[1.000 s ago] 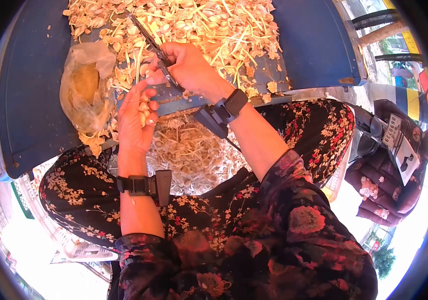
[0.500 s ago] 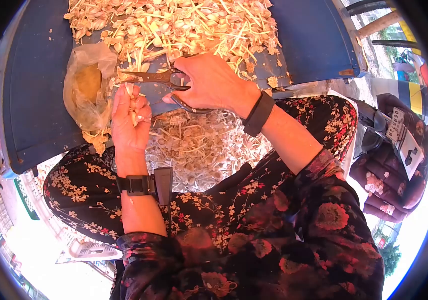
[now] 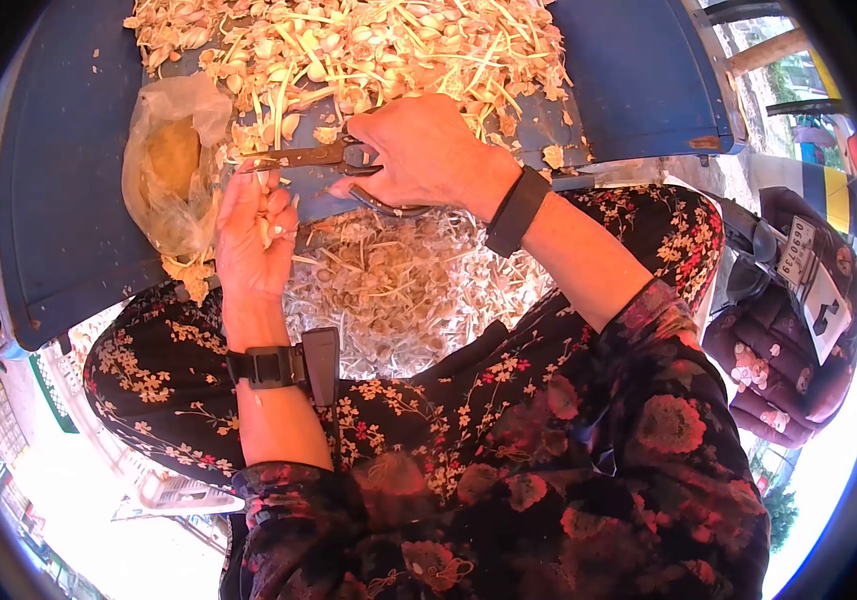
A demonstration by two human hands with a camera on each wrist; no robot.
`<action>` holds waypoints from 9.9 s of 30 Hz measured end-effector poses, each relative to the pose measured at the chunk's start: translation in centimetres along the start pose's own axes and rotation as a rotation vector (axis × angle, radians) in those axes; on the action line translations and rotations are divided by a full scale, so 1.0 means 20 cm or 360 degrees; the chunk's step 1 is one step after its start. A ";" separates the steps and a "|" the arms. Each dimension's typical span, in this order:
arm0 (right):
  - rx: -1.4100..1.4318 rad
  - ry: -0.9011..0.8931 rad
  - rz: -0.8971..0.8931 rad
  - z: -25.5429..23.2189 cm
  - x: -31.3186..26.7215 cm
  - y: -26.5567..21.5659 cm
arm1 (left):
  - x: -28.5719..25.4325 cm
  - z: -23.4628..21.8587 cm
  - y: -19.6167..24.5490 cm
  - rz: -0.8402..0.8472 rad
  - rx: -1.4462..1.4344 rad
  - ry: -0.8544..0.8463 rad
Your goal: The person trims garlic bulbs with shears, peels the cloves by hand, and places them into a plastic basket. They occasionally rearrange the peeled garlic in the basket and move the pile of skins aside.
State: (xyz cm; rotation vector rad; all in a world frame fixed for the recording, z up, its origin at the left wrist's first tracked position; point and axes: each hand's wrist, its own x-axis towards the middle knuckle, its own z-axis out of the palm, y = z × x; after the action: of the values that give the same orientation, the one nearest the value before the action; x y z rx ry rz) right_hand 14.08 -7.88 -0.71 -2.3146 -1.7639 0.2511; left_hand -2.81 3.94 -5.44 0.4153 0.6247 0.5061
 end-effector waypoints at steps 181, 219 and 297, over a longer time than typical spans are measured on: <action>0.2365 0.0385 0.0382 -0.07 0.02 -0.21 | -0.18 0.18 0.05 -0.0096 0.0827 -0.0390; 0.0811 0.0548 0.1212 -0.12 -0.47 0.18 | 0.22 0.28 -0.32 0.0940 0.3372 -0.0218; -0.0113 -0.0069 0.0221 -0.39 -0.57 0.12 | -0.19 0.38 -0.11 -0.0053 0.1329 -0.0684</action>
State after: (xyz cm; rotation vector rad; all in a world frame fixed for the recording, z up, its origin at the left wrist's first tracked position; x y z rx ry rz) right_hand 15.35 -20.14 6.08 -2.5041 -1.6586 0.2679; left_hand 0.06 -1.60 0.68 1.2640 0.3975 0.0874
